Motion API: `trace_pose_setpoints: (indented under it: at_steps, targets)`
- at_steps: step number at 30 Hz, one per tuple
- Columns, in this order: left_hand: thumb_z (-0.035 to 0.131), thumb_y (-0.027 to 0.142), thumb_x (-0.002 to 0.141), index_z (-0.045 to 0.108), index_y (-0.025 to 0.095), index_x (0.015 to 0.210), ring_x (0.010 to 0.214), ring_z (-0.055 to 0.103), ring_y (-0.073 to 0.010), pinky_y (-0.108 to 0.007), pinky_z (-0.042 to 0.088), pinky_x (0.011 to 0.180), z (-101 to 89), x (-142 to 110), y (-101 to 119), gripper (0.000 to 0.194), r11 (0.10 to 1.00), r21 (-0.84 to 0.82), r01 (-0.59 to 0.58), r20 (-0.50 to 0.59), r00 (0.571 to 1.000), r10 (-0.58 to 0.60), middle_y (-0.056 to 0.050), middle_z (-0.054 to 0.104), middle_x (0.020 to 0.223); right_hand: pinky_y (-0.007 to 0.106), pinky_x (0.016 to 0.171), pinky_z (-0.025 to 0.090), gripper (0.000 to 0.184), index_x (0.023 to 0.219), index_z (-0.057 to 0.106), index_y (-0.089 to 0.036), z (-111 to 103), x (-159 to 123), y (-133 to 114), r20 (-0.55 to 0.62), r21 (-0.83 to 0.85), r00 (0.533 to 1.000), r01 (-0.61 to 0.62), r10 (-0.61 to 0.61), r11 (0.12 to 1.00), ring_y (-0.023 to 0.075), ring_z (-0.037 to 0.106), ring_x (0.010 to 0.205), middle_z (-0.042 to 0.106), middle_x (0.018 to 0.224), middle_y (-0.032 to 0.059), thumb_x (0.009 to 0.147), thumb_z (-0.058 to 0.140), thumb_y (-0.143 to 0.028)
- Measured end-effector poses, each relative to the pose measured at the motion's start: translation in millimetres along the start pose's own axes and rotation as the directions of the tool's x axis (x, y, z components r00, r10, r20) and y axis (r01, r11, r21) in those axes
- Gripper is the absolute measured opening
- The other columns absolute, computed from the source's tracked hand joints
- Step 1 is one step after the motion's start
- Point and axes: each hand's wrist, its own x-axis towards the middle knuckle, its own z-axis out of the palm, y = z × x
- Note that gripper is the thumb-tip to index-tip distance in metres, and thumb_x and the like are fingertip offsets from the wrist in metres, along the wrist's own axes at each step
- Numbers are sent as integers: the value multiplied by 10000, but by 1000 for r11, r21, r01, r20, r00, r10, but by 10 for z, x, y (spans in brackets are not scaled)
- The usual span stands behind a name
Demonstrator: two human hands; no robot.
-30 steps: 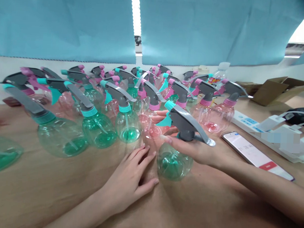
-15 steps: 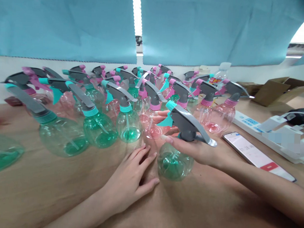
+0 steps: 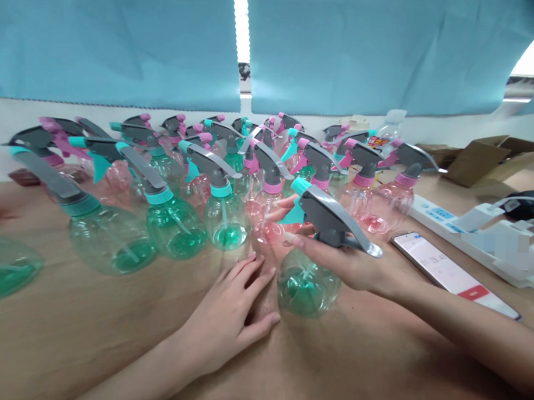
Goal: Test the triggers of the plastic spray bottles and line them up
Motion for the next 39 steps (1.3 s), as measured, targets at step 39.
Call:
trace_pose_setpoints:
  at_steps: [39]
  targets:
    - [512, 481, 930, 440, 176, 1398, 1363, 315, -336, -530, 354, 1053, 4, -5, 7, 564, 1000, 10, 0, -3, 1000, 0, -145, 370, 1486, 422, 955, 485, 416, 1256, 560, -367, -131, -23, -140, 109, 25, 994, 5, -8, 1000, 228, 600, 1124, 582, 1328, -24, 845, 615, -394]
